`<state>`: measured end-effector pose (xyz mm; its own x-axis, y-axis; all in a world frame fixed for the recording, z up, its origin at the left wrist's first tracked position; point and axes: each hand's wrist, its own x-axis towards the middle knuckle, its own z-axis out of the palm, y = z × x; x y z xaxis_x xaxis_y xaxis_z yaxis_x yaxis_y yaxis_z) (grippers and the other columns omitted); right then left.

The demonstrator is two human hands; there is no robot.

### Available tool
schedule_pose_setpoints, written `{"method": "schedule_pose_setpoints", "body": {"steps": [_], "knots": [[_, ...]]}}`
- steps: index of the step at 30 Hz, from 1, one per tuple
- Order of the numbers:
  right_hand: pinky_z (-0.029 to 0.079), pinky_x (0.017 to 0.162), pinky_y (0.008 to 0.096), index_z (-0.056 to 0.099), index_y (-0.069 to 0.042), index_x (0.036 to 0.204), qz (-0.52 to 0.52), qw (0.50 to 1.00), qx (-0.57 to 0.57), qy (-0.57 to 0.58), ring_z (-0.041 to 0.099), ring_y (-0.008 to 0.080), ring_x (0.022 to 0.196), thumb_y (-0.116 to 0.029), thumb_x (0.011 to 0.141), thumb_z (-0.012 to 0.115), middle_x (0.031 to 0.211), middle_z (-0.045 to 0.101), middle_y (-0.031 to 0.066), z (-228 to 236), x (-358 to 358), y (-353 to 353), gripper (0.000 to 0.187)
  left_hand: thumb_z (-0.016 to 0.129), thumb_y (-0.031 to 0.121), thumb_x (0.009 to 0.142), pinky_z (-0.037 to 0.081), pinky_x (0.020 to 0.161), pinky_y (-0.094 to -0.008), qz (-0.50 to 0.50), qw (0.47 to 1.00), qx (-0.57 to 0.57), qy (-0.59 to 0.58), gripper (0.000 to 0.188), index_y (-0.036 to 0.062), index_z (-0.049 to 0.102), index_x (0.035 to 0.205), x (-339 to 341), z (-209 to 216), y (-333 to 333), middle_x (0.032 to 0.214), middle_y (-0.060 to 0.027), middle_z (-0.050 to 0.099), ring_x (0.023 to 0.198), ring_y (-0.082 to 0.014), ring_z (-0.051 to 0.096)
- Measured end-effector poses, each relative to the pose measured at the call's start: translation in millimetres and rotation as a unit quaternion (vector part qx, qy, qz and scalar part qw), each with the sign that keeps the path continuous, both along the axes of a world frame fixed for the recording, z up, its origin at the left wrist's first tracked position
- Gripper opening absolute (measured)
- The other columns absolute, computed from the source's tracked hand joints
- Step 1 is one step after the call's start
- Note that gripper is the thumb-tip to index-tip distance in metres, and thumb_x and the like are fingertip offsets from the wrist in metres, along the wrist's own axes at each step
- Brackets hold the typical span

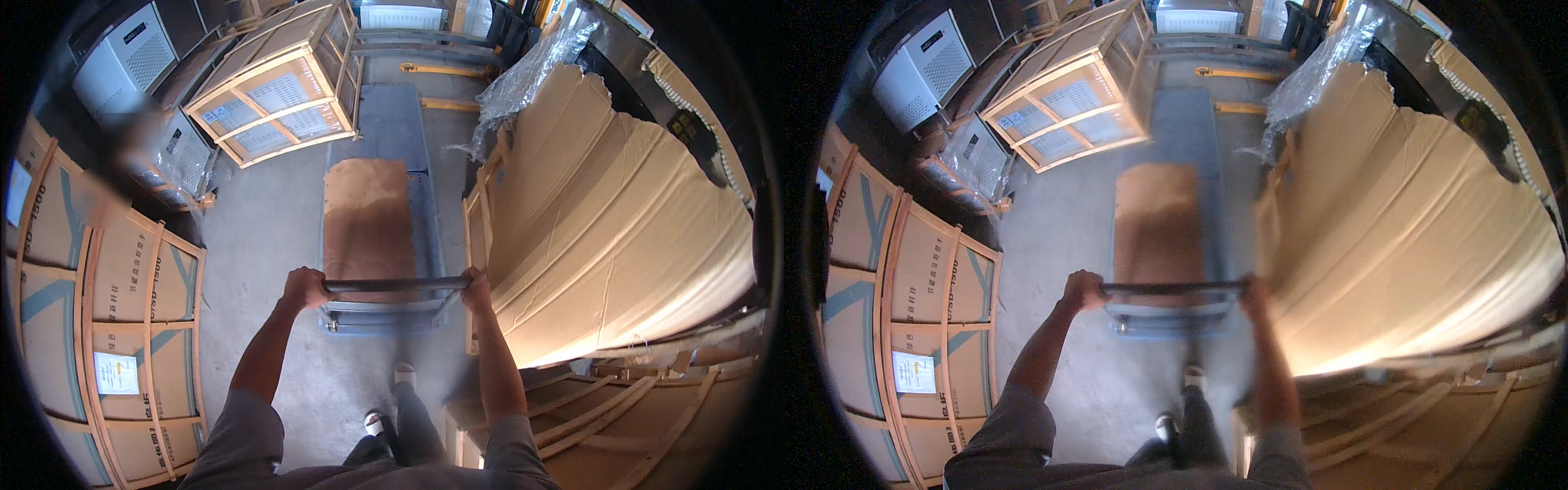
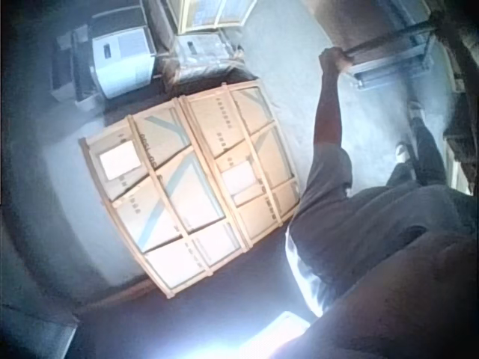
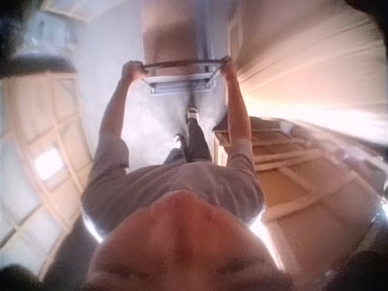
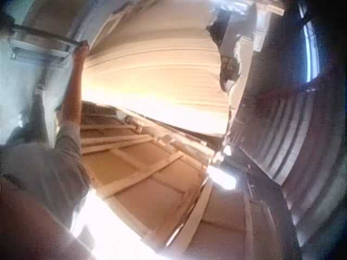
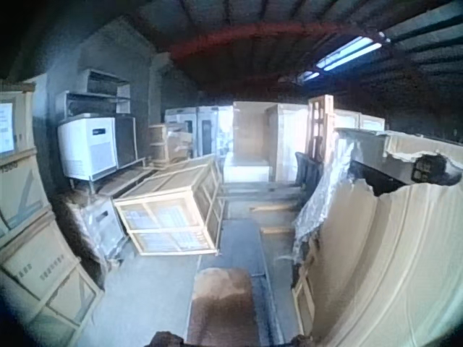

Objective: The person moves a large wooden-framed item using a hand truck and a yellow electric pallet jack in a warehouse. They position the item, operate the pallet jack controls, and reposition the item multiple times.

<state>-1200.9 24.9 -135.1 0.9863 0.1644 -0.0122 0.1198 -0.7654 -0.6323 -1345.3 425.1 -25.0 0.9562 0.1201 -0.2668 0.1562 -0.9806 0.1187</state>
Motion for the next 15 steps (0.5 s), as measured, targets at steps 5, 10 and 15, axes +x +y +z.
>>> {"method": "schedule_pose_setpoints", "body": {"steps": [5, 10, 15], "knots": [[0.051, 0.079, 0.0433, 0.064, -0.009, 0.091, 0.023, 1.000, 0.017, 0.005, 0.066, 0.0368, 0.094, 0.003, 0.076, 0.060, 0.090, 0.068, 0.0167, -1, 59, 24, 0.019, 0.064, 0.045, 0.073, 0.056, 0.077, -0.0436, 0.020, 0.998, 0.016, 0.053, 0.033, 0.0139, 0.075, 0.080, 63, -3, 25, 0.086, -0.0134, 0.072, 0.085, -0.0337, 0.070], [0.050, 0.079, 0.0443, 0.063, -0.008, 0.090, 0.031, 0.999, -0.011, -0.020, 0.065, 0.0378, 0.095, 0.002, 0.077, 0.059, 0.092, 0.067, 0.0167, 14, 113, 39, 0.017, 0.070, 0.041, 0.067, 0.056, 0.075, -0.0454, 0.033, 0.998, -0.042, -0.009, 0.030, 0.0115, 0.072, 0.075, 111, -11, 39, 0.080, -0.0143, 0.071, 0.079, -0.0355, 0.069], [0.050, 0.080, 0.0446, 0.062, -0.007, 0.090, 0.019, 1.000, -0.010, 0.003, 0.064, 0.0384, 0.096, 0.005, 0.076, 0.059, 0.094, 0.066, 0.0171, 27, 170, 63, 0.019, 0.070, 0.040, 0.067, 0.056, 0.075, -0.0460, 0.019, 0.999, -0.038, 0.016, 0.029, 0.0116, 0.072, 0.075, 171, -14, 63, 0.080, -0.0140, 0.071, 0.079, -0.0356, 0.069]]}}
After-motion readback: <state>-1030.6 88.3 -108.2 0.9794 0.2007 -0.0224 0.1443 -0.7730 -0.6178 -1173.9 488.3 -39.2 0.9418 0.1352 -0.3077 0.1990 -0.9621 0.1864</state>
